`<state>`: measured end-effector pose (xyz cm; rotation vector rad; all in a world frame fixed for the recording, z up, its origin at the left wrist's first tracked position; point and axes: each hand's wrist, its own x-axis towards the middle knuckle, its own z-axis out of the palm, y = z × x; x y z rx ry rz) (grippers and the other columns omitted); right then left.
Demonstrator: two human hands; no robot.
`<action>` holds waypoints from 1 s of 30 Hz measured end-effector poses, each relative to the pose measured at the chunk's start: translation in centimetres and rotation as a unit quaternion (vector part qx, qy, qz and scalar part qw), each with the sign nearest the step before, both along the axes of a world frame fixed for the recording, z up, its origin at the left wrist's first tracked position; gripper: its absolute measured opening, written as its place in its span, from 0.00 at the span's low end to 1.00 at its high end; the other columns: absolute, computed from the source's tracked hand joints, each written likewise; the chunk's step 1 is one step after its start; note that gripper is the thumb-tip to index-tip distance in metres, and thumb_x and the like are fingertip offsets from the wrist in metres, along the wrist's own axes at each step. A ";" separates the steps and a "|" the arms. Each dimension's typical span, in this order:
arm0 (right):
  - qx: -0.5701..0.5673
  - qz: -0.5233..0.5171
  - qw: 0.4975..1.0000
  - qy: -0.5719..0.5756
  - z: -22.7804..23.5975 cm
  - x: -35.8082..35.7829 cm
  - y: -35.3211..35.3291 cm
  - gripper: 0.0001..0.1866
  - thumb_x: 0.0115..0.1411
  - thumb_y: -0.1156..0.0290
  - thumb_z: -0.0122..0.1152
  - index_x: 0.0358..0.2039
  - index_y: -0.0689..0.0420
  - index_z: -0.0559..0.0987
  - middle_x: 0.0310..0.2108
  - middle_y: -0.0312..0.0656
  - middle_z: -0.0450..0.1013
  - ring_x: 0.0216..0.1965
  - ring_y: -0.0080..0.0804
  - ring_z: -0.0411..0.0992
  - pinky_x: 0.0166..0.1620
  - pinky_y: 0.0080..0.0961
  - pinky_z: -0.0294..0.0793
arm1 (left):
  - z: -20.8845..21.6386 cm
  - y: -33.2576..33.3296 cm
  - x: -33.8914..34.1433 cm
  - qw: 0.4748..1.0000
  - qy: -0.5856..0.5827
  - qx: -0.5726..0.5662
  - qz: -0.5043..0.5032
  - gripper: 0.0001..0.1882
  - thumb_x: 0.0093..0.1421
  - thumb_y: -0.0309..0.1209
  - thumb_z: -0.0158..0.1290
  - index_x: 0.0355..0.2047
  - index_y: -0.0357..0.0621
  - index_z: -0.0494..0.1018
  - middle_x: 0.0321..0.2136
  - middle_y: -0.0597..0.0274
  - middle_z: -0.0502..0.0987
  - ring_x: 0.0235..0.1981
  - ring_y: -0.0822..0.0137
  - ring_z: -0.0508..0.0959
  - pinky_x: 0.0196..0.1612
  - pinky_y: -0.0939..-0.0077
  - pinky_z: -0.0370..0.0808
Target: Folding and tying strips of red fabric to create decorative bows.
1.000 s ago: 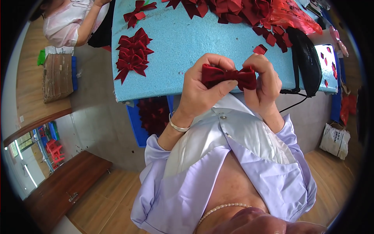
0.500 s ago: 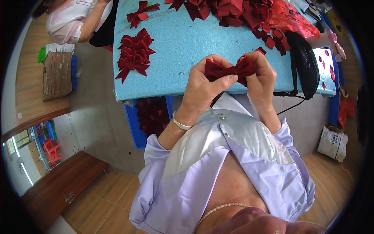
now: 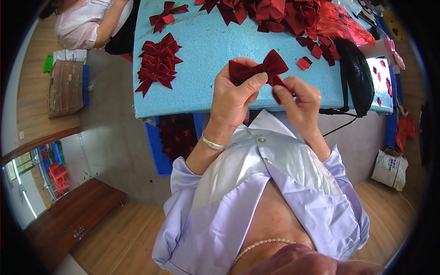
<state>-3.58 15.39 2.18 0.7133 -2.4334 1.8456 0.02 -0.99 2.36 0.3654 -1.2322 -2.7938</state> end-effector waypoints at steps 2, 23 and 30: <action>0.037 0.074 0.994 0.075 -0.3 -0.2 0.2 0.05 0.57 0.79 0.58 0.25 0.65 0.75 0.18 0.33 0.68 0.18 0.16 0.63 0.22 0.18 0.60 | -0.2 -0.1 -0.2 1.000 -0.003 0.008 0.014 0.14 0.51 0.23 0.64 0.36 0.40 0.71 0.23 0.70 0.73 0.16 0.82 0.62 0.17 0.86 0.55; -0.025 0.070 0.996 0.053 0.1 -2.2 0.6 0.12 0.51 0.80 0.62 0.37 0.66 0.75 0.35 0.40 0.72 0.37 0.27 0.70 0.40 0.24 0.68 | -1.4 -1.2 -0.9 0.996 0.009 -0.090 -0.020 0.15 0.48 0.23 0.66 0.32 0.41 0.70 0.25 0.67 0.75 0.21 0.79 0.69 0.23 0.85 0.67; 0.076 0.170 0.981 0.059 3.8 -4.3 -1.0 0.09 0.52 0.78 0.60 0.35 0.65 0.76 0.32 0.37 0.72 0.34 0.25 0.69 0.40 0.23 0.68 | -0.9 0.2 -0.9 0.942 0.064 -0.327 -0.046 0.21 0.45 0.20 0.66 0.35 0.37 0.65 0.30 0.62 0.77 0.33 0.74 0.78 0.37 0.77 0.77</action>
